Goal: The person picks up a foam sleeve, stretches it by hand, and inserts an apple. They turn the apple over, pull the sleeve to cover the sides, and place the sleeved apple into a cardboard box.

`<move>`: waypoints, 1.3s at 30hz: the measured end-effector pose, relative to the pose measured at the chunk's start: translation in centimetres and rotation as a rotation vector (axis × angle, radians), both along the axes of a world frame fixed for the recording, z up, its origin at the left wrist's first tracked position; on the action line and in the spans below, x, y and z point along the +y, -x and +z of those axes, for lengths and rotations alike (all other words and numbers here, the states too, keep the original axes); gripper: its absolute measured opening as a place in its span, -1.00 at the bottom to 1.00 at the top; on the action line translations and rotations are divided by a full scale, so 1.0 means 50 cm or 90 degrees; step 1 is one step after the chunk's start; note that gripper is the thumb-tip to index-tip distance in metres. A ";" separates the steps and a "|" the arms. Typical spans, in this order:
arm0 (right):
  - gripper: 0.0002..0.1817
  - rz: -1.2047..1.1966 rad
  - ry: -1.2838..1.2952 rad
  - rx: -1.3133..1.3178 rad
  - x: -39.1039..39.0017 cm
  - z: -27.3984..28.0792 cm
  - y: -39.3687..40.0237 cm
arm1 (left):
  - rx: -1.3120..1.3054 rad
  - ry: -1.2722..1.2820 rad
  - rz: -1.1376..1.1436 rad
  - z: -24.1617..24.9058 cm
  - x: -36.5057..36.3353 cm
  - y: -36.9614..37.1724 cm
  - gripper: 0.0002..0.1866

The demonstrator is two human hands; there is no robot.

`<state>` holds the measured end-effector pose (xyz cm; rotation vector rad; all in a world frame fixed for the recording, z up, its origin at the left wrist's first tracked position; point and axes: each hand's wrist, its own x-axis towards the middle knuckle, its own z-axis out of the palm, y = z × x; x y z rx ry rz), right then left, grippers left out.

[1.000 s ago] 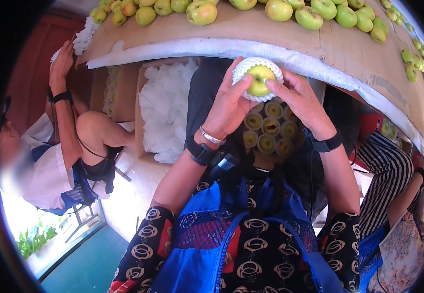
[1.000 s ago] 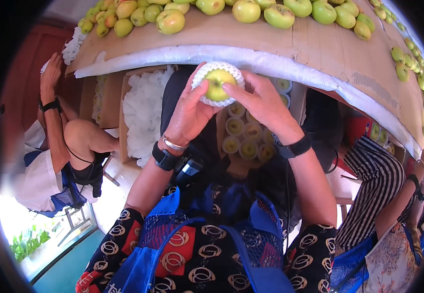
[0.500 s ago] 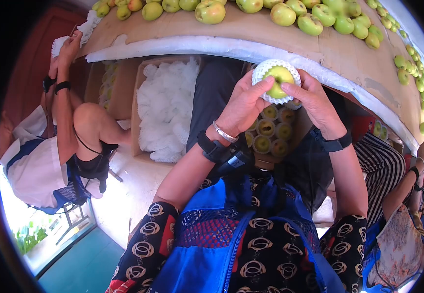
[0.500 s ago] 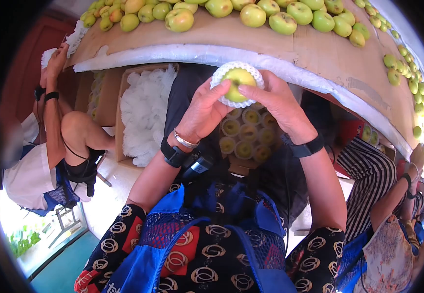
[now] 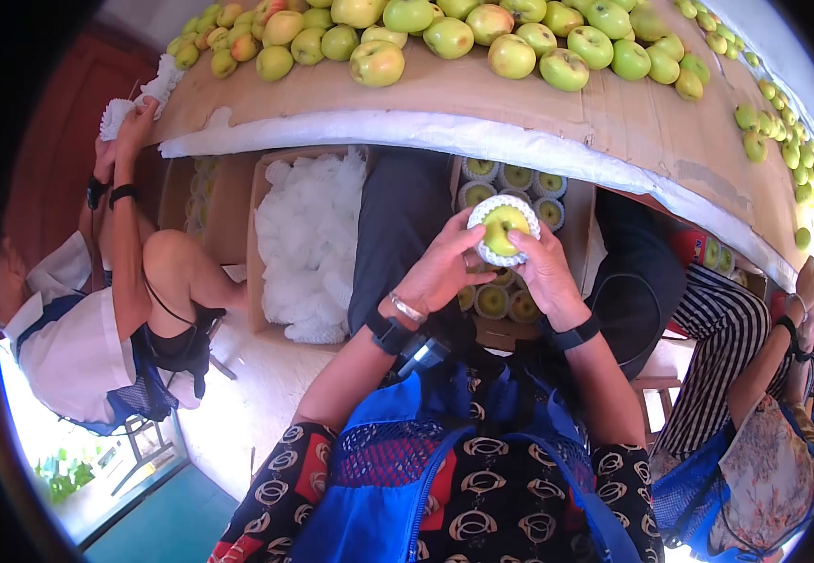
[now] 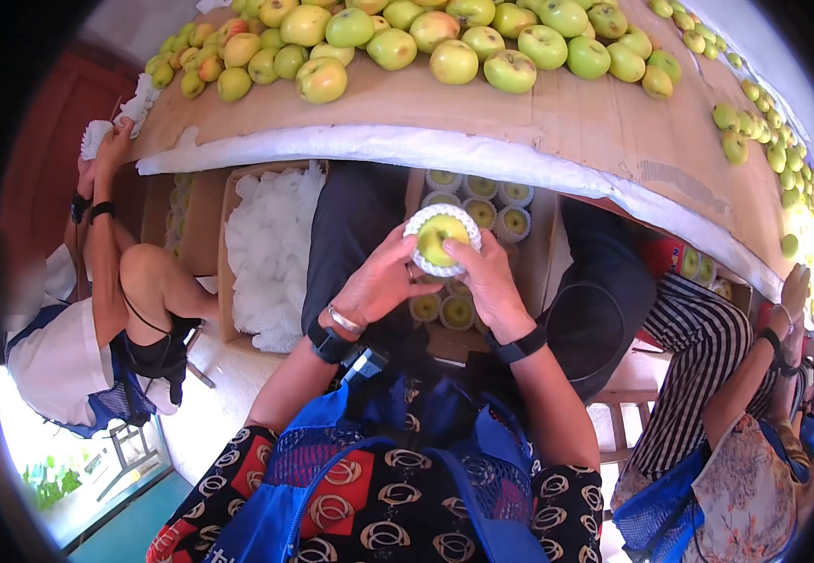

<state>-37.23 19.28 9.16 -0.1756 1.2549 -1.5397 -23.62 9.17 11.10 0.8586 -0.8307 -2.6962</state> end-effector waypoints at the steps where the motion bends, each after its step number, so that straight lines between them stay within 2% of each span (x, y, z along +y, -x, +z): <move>1: -0.47 0.011 0.000 0.023 -0.001 0.002 -0.003 | -0.005 -0.010 0.006 -0.012 0.000 -0.004 -0.45; 5: -0.47 0.031 0.004 0.079 -0.006 -0.024 0.000 | -0.118 0.080 -0.011 -0.024 -0.015 -0.002 -0.45; 7: -0.47 0.089 0.029 0.154 -0.013 -0.021 0.014 | -0.084 0.119 -0.001 -0.029 -0.021 0.013 -0.46; 10: -0.45 0.133 0.035 0.122 -0.027 0.004 0.039 | -0.086 0.122 0.048 -0.023 -0.030 0.026 -0.45; 14: -0.42 0.171 0.003 0.160 -0.037 0.015 0.049 | -0.056 0.079 0.053 -0.037 -0.037 0.024 -0.48; 19: -0.47 0.230 0.008 0.190 -0.042 0.018 0.068 | -0.055 0.132 0.054 -0.028 -0.036 0.023 -0.45; 23: -0.52 0.200 0.059 0.142 -0.034 0.039 0.077 | -0.056 0.181 0.098 0.018 -0.023 0.046 -0.41; 28: -0.52 0.184 0.144 0.184 -0.029 0.044 0.081 | -0.044 0.201 0.002 0.060 -0.033 0.053 -0.47; 32: -0.54 0.191 0.162 0.149 -0.019 0.068 0.080 | -0.067 0.246 -0.005 0.103 -0.010 0.048 -0.52; 36: -0.60 0.177 0.155 0.131 -0.004 0.042 0.042 | -0.090 0.215 0.010 0.099 0.012 0.021 -0.56; 39: -0.57 0.162 0.136 0.091 0.011 0.018 0.021 | -0.076 0.198 -0.041 0.082 0.015 0.006 -0.50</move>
